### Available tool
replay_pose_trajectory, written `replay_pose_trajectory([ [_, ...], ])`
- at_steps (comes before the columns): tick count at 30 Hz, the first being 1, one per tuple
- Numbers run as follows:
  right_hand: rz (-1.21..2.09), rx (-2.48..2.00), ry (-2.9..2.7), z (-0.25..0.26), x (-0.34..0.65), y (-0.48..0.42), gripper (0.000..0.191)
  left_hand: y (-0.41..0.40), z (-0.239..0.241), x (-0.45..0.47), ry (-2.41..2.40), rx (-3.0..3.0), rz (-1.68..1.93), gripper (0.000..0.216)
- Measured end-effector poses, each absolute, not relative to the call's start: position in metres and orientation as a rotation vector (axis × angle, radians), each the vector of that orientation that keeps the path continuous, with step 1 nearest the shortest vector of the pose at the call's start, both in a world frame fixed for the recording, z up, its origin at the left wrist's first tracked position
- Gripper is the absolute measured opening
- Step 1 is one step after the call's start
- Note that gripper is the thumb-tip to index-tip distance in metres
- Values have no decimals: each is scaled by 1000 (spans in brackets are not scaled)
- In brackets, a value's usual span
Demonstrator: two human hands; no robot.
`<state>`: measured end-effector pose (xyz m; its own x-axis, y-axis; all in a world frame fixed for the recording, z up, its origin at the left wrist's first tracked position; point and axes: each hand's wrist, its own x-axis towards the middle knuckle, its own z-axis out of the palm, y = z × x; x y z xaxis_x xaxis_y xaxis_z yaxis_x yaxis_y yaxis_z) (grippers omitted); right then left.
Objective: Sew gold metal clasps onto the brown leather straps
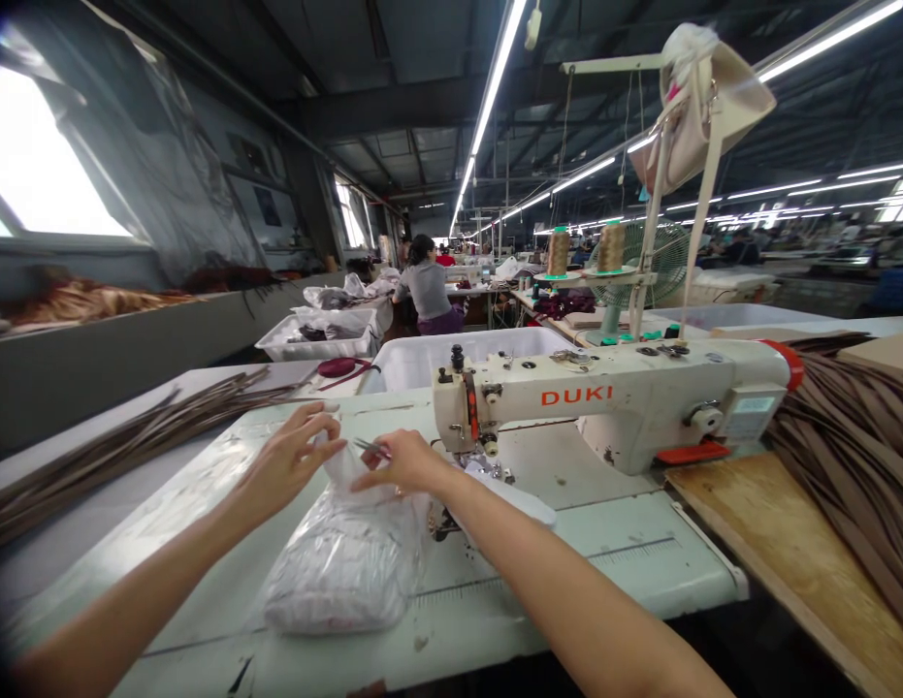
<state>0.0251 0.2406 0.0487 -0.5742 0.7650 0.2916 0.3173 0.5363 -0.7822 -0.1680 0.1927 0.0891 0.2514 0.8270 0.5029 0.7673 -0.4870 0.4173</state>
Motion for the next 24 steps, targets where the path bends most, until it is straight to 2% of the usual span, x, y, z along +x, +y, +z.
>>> replay_pose_trajectory([
  [3,818,-933,-2085,47,24,239,23,194,92,-167,1517,2319,1098,20],
  [5,895,-927,-1961,44,25,240,24,193,93,-168,1440,2112,1169,24],
  [8,994,-951,-1863,38,27,243,25,188,90,-170,1307,1736,1168,57],
  [10,992,-984,-1874,34,26,244,23,183,84,-170,1290,1606,1051,70],
  [13,937,-1008,-1886,31,24,243,21,179,76,-169,1323,1579,951,67],
  [24,687,-1127,-1990,46,30,233,19,191,78,-165,1433,1702,1159,54],
])
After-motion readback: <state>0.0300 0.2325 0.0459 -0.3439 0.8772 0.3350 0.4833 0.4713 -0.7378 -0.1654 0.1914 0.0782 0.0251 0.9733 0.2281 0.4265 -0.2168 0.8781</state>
